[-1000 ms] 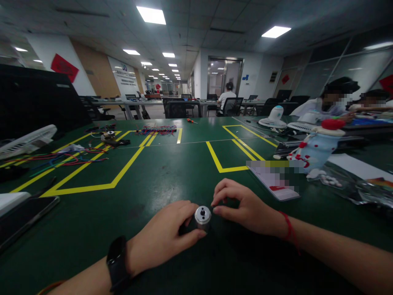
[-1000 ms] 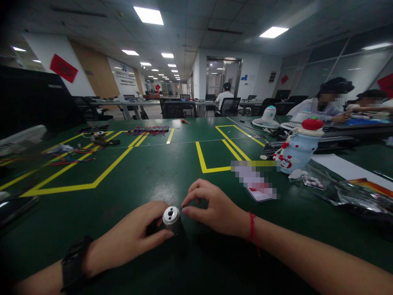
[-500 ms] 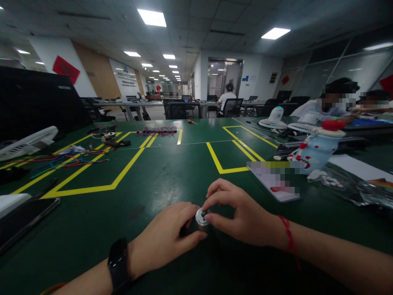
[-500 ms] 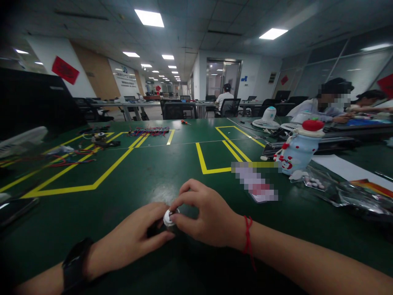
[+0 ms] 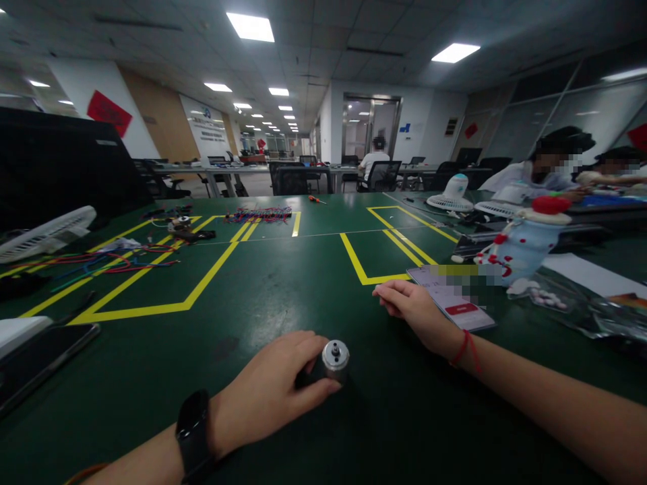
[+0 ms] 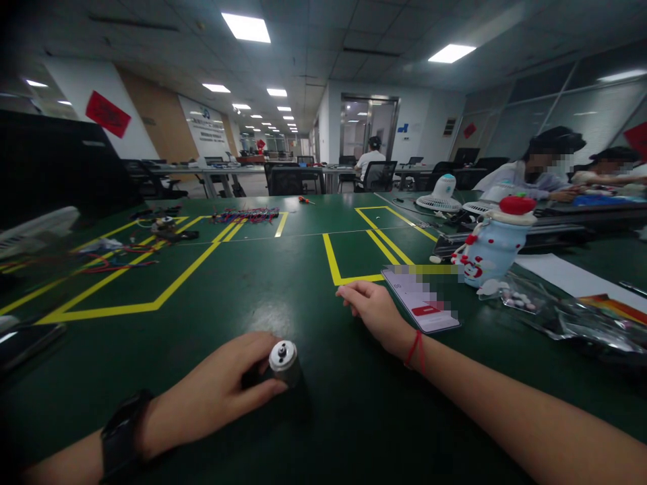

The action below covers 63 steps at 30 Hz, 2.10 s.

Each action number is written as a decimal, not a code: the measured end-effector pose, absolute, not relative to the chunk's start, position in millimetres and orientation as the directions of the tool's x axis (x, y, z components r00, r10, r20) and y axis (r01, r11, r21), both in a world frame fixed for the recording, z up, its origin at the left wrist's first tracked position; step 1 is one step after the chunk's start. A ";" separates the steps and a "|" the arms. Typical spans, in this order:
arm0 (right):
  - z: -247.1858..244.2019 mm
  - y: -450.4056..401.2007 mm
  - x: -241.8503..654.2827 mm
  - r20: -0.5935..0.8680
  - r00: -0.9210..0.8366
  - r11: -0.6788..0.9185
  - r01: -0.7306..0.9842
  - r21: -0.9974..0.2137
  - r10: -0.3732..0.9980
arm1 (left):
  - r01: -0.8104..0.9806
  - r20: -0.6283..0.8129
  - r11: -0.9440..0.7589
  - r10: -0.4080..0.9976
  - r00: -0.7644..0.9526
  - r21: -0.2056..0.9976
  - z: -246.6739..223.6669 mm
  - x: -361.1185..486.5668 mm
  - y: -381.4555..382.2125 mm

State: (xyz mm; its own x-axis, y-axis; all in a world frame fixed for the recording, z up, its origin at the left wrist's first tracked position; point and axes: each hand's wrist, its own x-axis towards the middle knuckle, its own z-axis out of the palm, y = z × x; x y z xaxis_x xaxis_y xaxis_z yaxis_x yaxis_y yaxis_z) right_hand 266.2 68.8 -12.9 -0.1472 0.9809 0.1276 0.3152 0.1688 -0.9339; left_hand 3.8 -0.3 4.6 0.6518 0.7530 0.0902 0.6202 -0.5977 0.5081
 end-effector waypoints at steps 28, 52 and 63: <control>23.6 22.1 237.0 0.359 -0.533 0.583 0.342 -0.737 0.766 | 0.620 0.111 -0.617 0.746 0.656 0.485 1.6 2.8 -0.5; -3.4 64.2 279.2 0.165 -0.412 0.391 0.558 -0.732 0.896 | 0.603 0.107 -0.612 0.742 0.662 0.512 2.2 1.9 0.0; 11.5 26.3 252.5 0.210 -0.751 0.713 0.443 -0.544 0.626 | 0.615 0.105 -0.613 0.745 0.658 0.496 1.4 2.8 -1.0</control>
State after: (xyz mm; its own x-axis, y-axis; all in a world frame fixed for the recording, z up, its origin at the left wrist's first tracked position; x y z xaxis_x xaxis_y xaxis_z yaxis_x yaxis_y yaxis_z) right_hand 252.5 26.3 11.5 -0.7507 0.6264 0.2101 0.4428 0.7130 -0.5437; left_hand 2.8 -1.0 1.4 0.6583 0.7453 0.1053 0.6150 -0.6133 0.4956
